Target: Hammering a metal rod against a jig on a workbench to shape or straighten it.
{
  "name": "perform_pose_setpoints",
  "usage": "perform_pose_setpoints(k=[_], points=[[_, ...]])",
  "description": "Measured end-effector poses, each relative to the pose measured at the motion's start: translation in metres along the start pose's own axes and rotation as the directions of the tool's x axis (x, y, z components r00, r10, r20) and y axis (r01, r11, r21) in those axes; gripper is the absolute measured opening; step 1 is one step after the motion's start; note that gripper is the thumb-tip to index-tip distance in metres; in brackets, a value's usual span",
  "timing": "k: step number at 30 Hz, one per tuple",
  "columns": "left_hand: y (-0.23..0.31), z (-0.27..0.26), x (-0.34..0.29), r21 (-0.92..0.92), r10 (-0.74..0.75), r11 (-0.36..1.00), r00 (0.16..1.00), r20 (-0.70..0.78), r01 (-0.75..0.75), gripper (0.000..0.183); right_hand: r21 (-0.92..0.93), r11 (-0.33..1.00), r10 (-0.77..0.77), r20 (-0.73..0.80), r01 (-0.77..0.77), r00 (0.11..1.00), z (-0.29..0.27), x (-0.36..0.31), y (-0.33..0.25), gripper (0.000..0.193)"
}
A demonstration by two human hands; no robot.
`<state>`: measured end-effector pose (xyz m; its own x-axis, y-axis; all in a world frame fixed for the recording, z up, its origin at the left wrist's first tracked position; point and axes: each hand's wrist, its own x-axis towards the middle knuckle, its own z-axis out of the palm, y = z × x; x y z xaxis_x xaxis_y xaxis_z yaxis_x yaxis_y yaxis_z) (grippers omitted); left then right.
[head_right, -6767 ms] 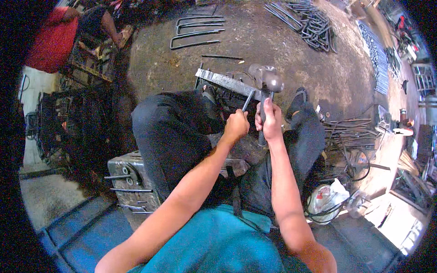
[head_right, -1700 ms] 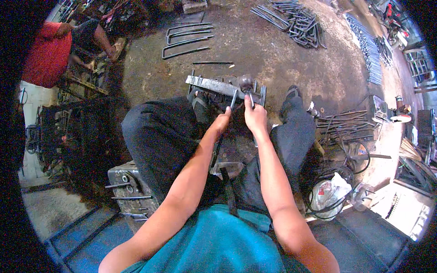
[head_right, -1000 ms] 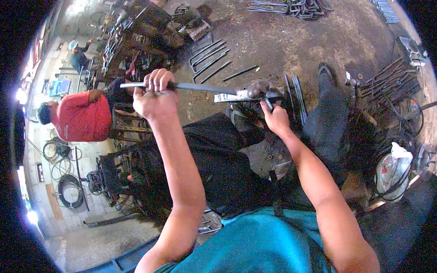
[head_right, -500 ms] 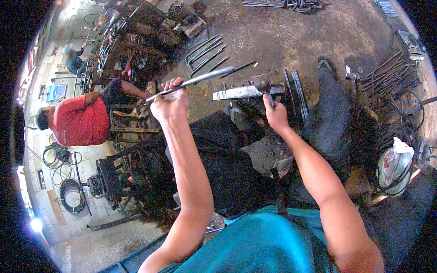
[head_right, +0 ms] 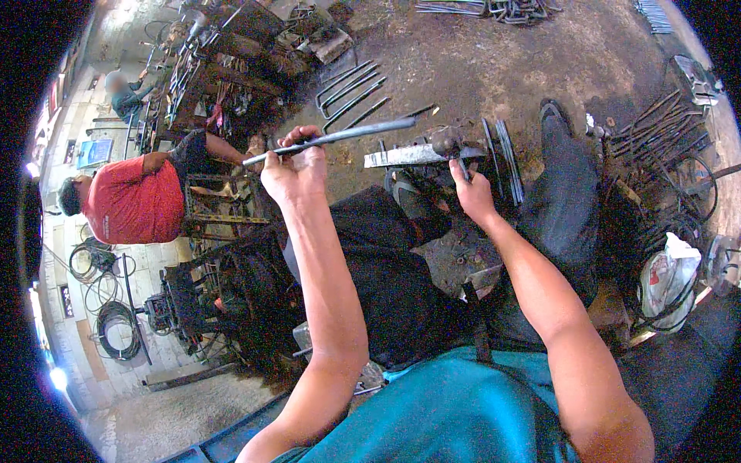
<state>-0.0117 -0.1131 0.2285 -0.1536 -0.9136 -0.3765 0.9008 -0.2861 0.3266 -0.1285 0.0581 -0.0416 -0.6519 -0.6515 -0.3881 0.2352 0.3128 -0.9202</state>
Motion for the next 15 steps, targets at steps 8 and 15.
perform_pose_setpoints(k=[8, 15], points=[[-0.009, -0.010, -0.010, 0.620, 0.018, 0.776, 0.988, 0.155, -0.111, 0.038, 0.141, 0.974, 0.167, 0.096, -0.179, 0.981, -0.005, -0.014, -0.044, 0.058], [-0.021, -0.022, -0.011, 0.683, 0.032, 0.677, 0.939, 0.343, -0.273, 0.034, 0.099, 0.976, 0.181, 0.147, -0.196, 0.972, 0.000, -0.012, -0.035, 0.057]])
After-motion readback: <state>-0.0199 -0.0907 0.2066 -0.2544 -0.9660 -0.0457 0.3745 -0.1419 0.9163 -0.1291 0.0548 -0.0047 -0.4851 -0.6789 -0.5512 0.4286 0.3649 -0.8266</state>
